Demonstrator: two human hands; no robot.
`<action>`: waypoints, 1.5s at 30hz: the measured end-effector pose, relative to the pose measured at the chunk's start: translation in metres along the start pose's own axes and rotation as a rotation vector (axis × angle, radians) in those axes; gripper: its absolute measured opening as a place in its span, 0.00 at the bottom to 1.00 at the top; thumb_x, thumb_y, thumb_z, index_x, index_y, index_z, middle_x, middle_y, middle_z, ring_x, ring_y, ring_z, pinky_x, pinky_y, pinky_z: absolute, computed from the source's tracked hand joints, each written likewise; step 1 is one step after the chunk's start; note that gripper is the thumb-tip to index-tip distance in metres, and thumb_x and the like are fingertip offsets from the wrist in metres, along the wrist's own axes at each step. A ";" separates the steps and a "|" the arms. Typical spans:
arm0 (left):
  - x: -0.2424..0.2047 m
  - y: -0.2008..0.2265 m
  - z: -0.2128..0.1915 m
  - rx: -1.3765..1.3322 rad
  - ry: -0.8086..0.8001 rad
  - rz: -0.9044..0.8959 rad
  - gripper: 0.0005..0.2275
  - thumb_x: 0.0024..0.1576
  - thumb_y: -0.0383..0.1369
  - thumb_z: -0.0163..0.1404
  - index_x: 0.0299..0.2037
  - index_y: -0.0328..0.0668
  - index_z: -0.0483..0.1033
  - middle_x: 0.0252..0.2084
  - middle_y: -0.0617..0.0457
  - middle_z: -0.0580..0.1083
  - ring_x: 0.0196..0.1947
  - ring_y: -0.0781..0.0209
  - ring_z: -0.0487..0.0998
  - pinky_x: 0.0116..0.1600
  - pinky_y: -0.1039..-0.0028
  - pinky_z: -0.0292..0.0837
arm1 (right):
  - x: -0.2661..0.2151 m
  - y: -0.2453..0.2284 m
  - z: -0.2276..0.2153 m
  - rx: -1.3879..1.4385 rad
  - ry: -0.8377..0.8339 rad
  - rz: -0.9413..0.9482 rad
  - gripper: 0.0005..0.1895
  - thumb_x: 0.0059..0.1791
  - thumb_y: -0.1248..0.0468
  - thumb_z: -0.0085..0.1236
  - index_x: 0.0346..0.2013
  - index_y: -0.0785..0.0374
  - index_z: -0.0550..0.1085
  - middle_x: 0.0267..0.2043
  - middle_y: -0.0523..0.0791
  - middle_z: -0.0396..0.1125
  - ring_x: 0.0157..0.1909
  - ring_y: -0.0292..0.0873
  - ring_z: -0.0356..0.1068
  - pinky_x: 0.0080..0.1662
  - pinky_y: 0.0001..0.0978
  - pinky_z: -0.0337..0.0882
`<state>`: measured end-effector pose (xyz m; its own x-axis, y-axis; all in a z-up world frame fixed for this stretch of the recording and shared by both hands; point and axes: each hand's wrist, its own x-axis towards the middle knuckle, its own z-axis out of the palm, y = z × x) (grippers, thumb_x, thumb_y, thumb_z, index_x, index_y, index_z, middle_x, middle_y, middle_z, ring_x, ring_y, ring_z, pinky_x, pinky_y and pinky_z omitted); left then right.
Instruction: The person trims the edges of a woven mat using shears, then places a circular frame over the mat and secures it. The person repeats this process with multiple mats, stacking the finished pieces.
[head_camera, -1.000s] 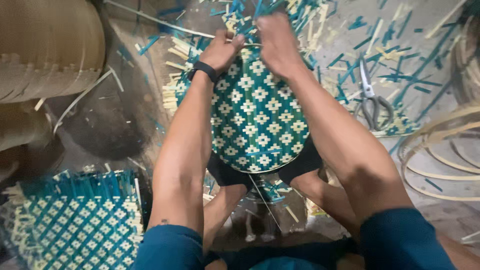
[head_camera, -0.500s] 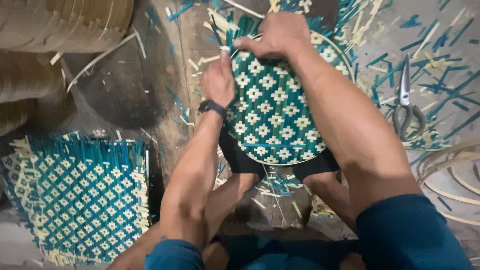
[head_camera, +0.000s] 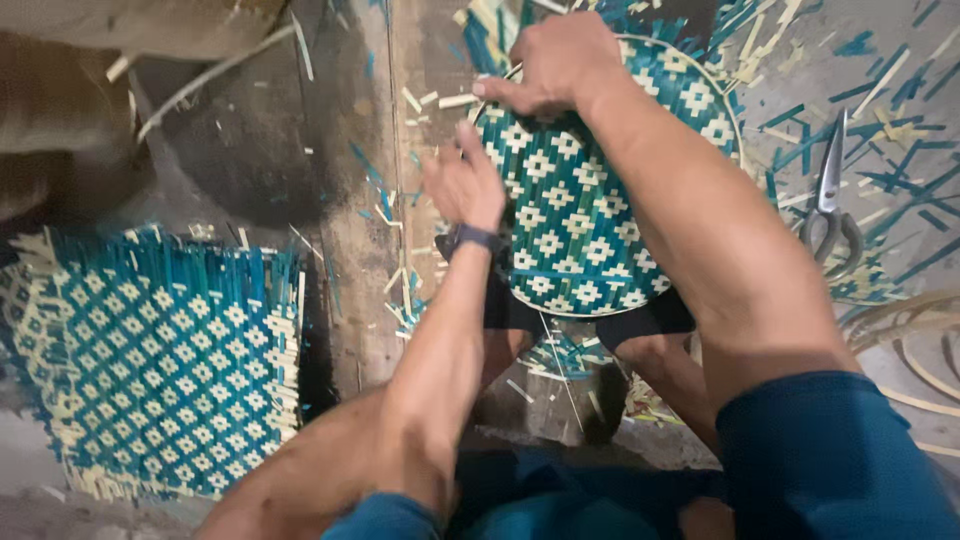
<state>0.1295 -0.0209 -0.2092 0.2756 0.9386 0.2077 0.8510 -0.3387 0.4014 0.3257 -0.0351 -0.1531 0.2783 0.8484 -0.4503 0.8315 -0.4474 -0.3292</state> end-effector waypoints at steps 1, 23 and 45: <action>0.004 -0.003 0.004 -0.038 -0.207 -0.156 0.37 0.66 0.59 0.26 0.44 0.32 0.82 0.46 0.25 0.77 0.47 0.27 0.76 0.52 0.47 0.67 | 0.002 -0.002 -0.002 -0.008 0.005 0.024 0.41 0.47 0.22 0.46 0.36 0.56 0.83 0.36 0.55 0.75 0.41 0.59 0.75 0.45 0.52 0.73; 0.015 -0.006 0.000 -0.062 -0.598 -0.316 0.41 0.62 0.60 0.20 0.43 0.29 0.82 0.46 0.26 0.77 0.51 0.28 0.76 0.58 0.47 0.68 | 0.001 -0.015 0.019 -0.069 0.058 0.063 0.44 0.51 0.25 0.40 0.36 0.61 0.83 0.40 0.58 0.75 0.47 0.60 0.74 0.50 0.50 0.70; 0.033 -0.133 -0.009 -0.965 -0.525 -0.595 0.30 0.67 0.56 0.40 0.55 0.29 0.74 0.33 0.51 0.70 0.34 0.52 0.69 0.43 0.58 0.65 | -0.378 0.106 -0.060 -0.164 0.091 0.330 0.22 0.57 0.43 0.55 0.50 0.55 0.83 0.44 0.55 0.77 0.48 0.59 0.75 0.54 0.53 0.74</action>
<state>0.0210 0.0547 -0.2477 0.2953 0.8003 -0.5218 0.2908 0.4450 0.8470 0.3376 -0.3865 0.0319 0.5798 0.6909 -0.4319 0.7537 -0.6561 -0.0377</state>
